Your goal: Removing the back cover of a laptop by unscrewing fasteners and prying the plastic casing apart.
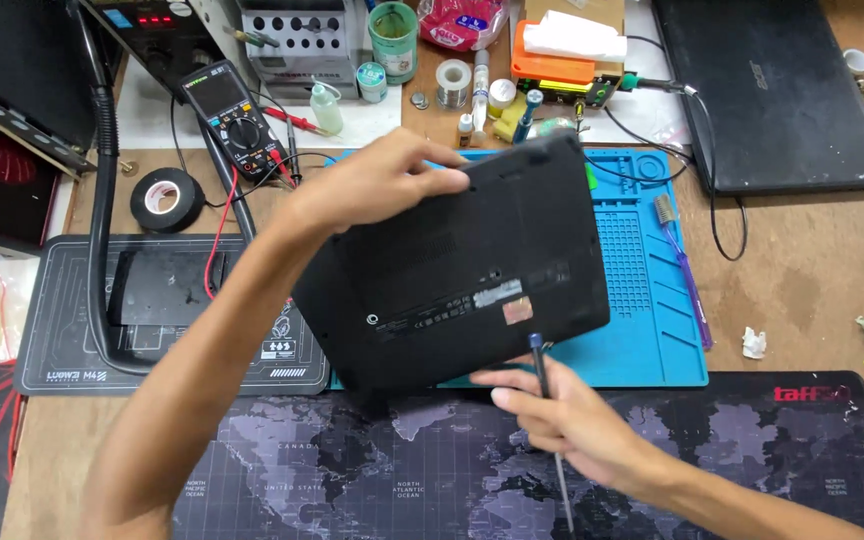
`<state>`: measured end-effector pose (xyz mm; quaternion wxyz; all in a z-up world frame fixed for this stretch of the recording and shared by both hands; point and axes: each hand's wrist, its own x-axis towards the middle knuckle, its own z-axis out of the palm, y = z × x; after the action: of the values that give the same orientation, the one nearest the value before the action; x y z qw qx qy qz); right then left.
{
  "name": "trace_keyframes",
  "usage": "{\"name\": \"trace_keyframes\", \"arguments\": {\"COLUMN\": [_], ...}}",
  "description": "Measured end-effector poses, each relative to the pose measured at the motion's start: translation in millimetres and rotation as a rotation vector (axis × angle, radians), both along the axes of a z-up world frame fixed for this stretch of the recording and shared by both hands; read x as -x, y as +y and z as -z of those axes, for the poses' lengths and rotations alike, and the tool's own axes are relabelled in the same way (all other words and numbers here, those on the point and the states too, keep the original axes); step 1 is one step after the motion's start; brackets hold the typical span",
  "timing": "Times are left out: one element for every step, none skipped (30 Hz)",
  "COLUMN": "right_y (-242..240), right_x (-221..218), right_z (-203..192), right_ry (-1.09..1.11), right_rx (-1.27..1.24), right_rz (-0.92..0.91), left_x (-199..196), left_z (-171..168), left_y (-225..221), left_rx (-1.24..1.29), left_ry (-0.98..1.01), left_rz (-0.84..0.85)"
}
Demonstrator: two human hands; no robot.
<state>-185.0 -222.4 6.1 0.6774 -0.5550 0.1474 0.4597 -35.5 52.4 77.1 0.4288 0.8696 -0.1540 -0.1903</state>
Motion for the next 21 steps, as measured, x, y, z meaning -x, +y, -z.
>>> {"name": "trace_keyframes", "arguments": {"right_y": [6,12,18,21,24,28,25,23,21,18,14,10,11,12,13,8,4,-1,-3,-5,-7], "right_x": [1,2,3,3,2,2,1,1,-1,-3,-5,-7,-9,-11,-13,-13,-12,-12,-14,-16,-18], "right_z": [-6,-12,-18,-21,-24,-27,-21,-15,-9,-5,-2,2,-2,-5,-9,-1,6,14,15,15,16], "right_ry": [0.003,0.107,0.208,0.210,0.246,0.283,0.283,0.245,0.206,0.205,0.165,0.125,0.126,0.145,0.162,0.161,0.146,0.130,0.132,0.122,0.114], "right_rx": [0.001,0.011,0.018,0.018,0.020,0.022,0.022,0.002,-0.019,-0.020,-0.015,-0.010,-0.009,0.022,0.053,0.052,0.020,-0.011,-0.011,-0.029,-0.046], "right_rz": [0.000,0.042,0.085,0.085,0.117,0.147,0.147,0.122,0.096,0.095,0.031,-0.034,-0.031,-0.004,0.019,0.019,0.008,-0.003,0.000,-0.039,-0.079], "left_x": [1,2,2,4,6,8,8,9,10,11,13,15,16,16,17,16,15,15,15,15,15], "left_z": [-1,-2,-4,-5,-6,-8,-8,-8,-9,-10,-10,-10,-12,-14,-16,-14,-12,-10,-11,-11,-11], "left_y": [-5,-9,-14,-17,-20,-23,-25,-26,-28,-30,-32,-34,-35,-35,-35,-35,-35,-34,-34,-35,-35], "left_rx": [0.001,-0.019,-0.041,-0.041,-0.067,-0.094,-0.094,-0.105,-0.116,-0.117,-0.160,-0.202,-0.201,-0.202,-0.205,-0.205,-0.209,-0.212,-0.211,-0.201,-0.191], "left_ry": [0.003,-0.079,-0.163,-0.162,-0.205,-0.249,-0.250,-0.274,-0.300,-0.302,-0.298,-0.293,-0.293,-0.301,-0.311,-0.311,-0.314,-0.317,-0.315,-0.313,-0.310], "left_rz": [0.000,0.053,0.107,0.107,0.105,0.103,0.102,0.087,0.072,0.072,0.038,0.005,0.008,0.008,0.006,0.006,0.002,-0.003,0.000,-0.011,-0.023]}}
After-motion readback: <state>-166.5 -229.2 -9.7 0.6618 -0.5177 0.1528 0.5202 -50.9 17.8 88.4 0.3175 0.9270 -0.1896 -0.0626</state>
